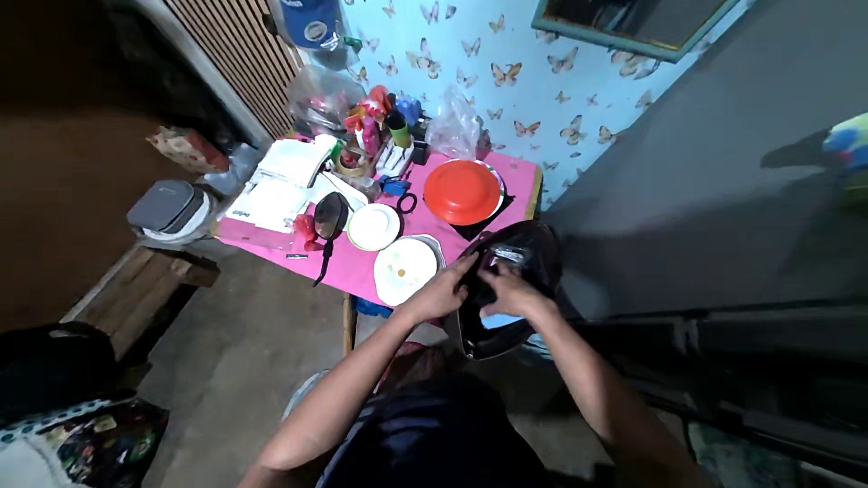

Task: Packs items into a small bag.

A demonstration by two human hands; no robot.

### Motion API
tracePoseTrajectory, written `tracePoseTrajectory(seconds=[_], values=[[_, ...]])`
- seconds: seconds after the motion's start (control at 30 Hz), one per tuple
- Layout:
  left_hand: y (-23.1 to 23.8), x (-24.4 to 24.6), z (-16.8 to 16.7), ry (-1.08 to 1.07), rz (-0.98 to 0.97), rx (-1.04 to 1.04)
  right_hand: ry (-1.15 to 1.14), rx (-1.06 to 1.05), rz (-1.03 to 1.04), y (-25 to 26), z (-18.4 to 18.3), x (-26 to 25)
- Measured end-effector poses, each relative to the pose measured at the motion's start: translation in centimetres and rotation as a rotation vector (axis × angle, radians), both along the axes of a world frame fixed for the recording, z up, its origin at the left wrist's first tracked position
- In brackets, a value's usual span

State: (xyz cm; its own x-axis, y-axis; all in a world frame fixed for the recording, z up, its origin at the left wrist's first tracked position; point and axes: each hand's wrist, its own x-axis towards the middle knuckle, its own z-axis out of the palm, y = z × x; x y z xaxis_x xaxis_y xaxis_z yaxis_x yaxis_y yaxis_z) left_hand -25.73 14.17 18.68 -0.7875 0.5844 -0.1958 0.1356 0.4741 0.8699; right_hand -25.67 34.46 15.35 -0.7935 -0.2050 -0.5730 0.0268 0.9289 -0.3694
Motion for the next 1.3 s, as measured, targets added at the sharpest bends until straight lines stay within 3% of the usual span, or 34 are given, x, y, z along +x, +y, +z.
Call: tracePoseTrajectory(seconds=[0.07, 0.13, 0.3, 0.4, 0.47, 0.6, 0.7, 0.77, 0.87, 1.0, 1.13, 1.23, 1.3], values=[[0.0, -1.1, -1.9, 0.017, -0.035, 0.012, -0.027, 0.111, 0.102, -1.3, -2.2, 0.7], [-1.0, -2.2, -3.6, 0.058, -0.036, -0.007, 0.162, 0.048, 0.054, 0.1, -2.8, 0.1], [-2.2, -1.5, -3.0, 0.095, 0.037, -0.073, 0.334, -0.124, -0.344, 4.0, 4.2, -1.6], [-1.3, 0.2, -0.3, 0.165, 0.138, -0.076, 0.425, -0.257, -0.365, 4.1, 6.7, -0.7], [-0.5, 0.6, 0.9, 0.158, 0.185, 0.079, 0.419, -0.428, -0.344, 4.1, 8.0, -0.1], [0.7, 1.9, 2.2, -0.277, 0.203, 0.594, 0.351, -0.886, -0.493, 1.2, 10.9, 1.6], [0.3, 2.5, 2.8, -0.550, 0.381, 0.853, 0.427, -0.923, -0.493, -1.4, 11.0, 2.7], [-0.5, 2.5, 3.7, -0.619, 0.540, 0.956, 0.488, -0.929, -0.421, -3.5, 9.8, 4.1], [-2.5, 2.7, 4.5, -0.578, 0.677, 1.057, 0.606, -0.970, -0.354, -6.8, 7.9, 5.0], [-6.5, 3.7, 4.5, -0.512, 0.762, 1.074, 0.770, -0.843, -0.142, -9.6, 8.4, 4.9], [-13.4, 6.3, 4.1, -0.509, 0.549, 0.955, 0.934, -0.697, 0.148, -12.2, 11.6, 2.5], [-18.1, 9.4, 3.4, -0.539, 0.386, 1.028, 0.793, -0.910, 0.044, -16.9, 13.2, 0.9], [-20.6, 11.2, 3.2, -0.572, 0.529, 1.166, 0.541, -1.044, -0.070, -21.9, 13.3, 2.4]])
